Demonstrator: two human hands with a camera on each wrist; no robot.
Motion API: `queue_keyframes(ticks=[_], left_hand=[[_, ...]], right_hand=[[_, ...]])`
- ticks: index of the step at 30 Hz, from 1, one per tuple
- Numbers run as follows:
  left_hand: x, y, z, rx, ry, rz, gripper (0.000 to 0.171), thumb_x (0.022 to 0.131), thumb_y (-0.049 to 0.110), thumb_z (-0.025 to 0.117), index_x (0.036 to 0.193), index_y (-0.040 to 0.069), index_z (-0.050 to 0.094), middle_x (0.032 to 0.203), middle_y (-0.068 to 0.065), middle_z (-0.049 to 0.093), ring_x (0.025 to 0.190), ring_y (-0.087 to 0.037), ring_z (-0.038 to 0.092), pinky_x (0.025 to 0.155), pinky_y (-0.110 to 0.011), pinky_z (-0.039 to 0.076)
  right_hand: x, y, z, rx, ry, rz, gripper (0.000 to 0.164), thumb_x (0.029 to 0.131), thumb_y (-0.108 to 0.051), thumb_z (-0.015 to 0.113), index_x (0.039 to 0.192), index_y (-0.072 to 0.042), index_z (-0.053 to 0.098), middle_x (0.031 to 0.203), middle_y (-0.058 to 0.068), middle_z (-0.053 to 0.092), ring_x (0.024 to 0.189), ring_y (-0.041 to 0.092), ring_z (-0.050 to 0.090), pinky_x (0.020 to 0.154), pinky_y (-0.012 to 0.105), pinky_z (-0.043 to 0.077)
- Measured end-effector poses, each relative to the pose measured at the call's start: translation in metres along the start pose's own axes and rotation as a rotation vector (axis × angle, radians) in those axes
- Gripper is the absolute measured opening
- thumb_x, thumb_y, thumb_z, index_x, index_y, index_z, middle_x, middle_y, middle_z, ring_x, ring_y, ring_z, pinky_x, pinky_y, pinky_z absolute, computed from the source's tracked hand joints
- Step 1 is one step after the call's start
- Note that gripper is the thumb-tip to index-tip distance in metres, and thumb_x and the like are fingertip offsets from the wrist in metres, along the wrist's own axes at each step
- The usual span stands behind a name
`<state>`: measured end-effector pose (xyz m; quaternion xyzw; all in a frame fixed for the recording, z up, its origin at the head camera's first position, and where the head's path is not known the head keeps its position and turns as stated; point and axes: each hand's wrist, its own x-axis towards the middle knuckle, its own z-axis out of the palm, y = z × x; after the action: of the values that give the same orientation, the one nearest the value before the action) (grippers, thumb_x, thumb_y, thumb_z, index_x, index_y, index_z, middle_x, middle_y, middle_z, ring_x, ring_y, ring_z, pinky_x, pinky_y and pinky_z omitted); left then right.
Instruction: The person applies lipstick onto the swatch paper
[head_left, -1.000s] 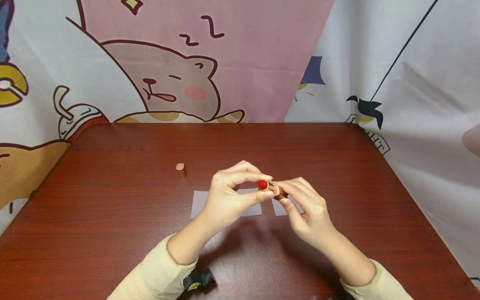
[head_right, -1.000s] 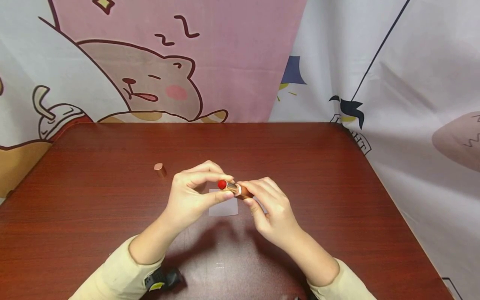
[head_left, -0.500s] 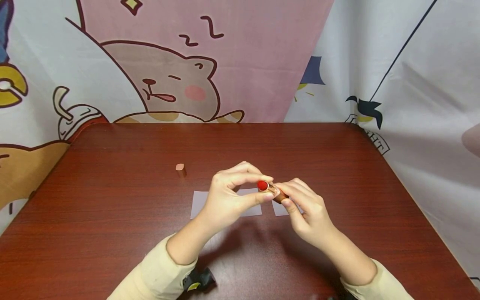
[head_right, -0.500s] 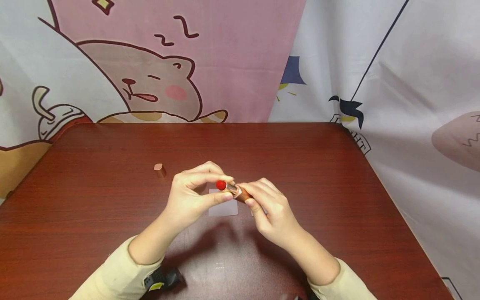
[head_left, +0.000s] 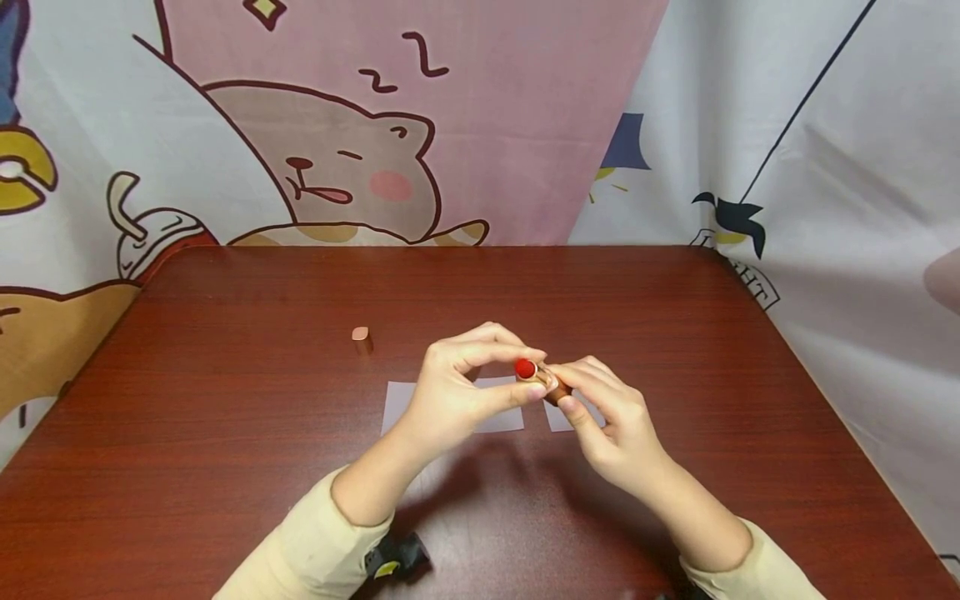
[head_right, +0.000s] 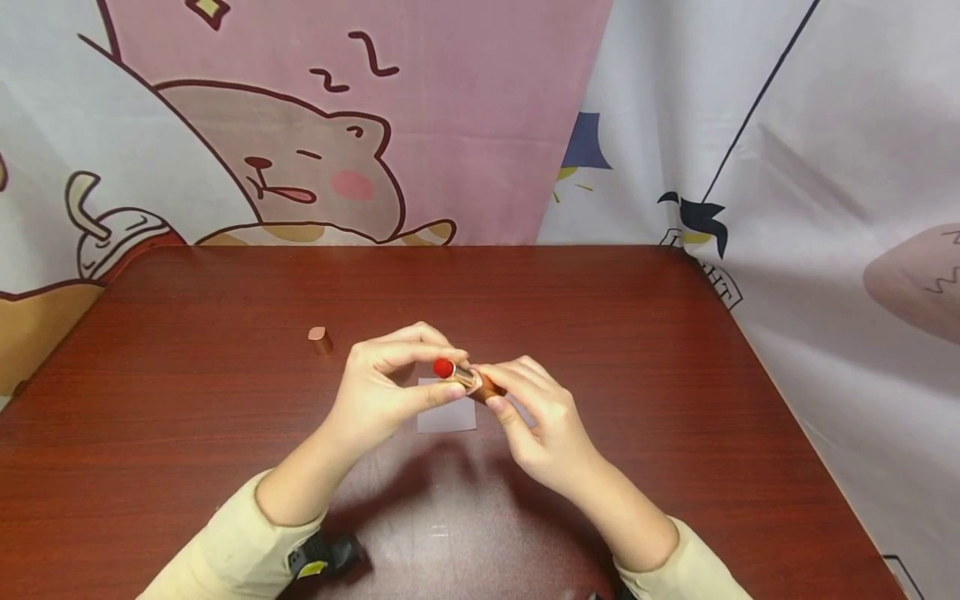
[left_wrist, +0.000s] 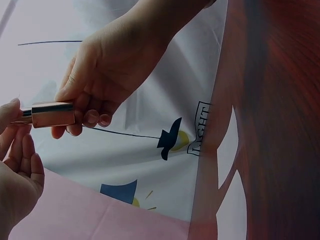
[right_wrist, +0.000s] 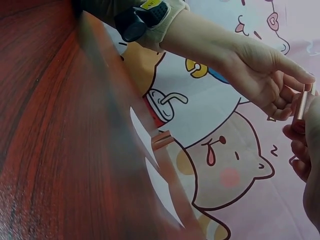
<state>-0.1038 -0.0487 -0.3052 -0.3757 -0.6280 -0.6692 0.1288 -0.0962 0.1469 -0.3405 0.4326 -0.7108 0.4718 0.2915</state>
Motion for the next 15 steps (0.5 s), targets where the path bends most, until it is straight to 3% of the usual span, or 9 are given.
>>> queue_keyframes(ticks=[7,15], left_hand=[[0.0009,0.0021,-0.0016,-0.028,-0.020,-0.025,0.028,0.073,-0.006,0.079,0.100,-0.005,0.072,0.092,-0.007,0.068,0.089,-0.021,0.063,0.082,-0.038,0.051],[0.0003,0.0029,-0.0082,0.006,-0.032,-0.032,0.037,0.070,-0.007,0.081,0.105,-0.006,0.069,0.099,-0.009,0.068,0.096,-0.022,0.062,0.090,-0.040,0.047]], right_hand=[[0.0005,-0.0022,-0.0002,0.074,0.005,0.051,0.034,0.099,-0.021,0.054,0.108,0.010,0.064,0.095,0.010,0.066,0.088,0.017,0.058,0.080,0.025,0.045],[0.0006,-0.0031,-0.0009,0.100,0.006,0.079,0.030,0.099,-0.017,0.053,0.108,0.009,0.063,0.098,0.011,0.065,0.088,0.018,0.056,0.079,0.025,0.045]])
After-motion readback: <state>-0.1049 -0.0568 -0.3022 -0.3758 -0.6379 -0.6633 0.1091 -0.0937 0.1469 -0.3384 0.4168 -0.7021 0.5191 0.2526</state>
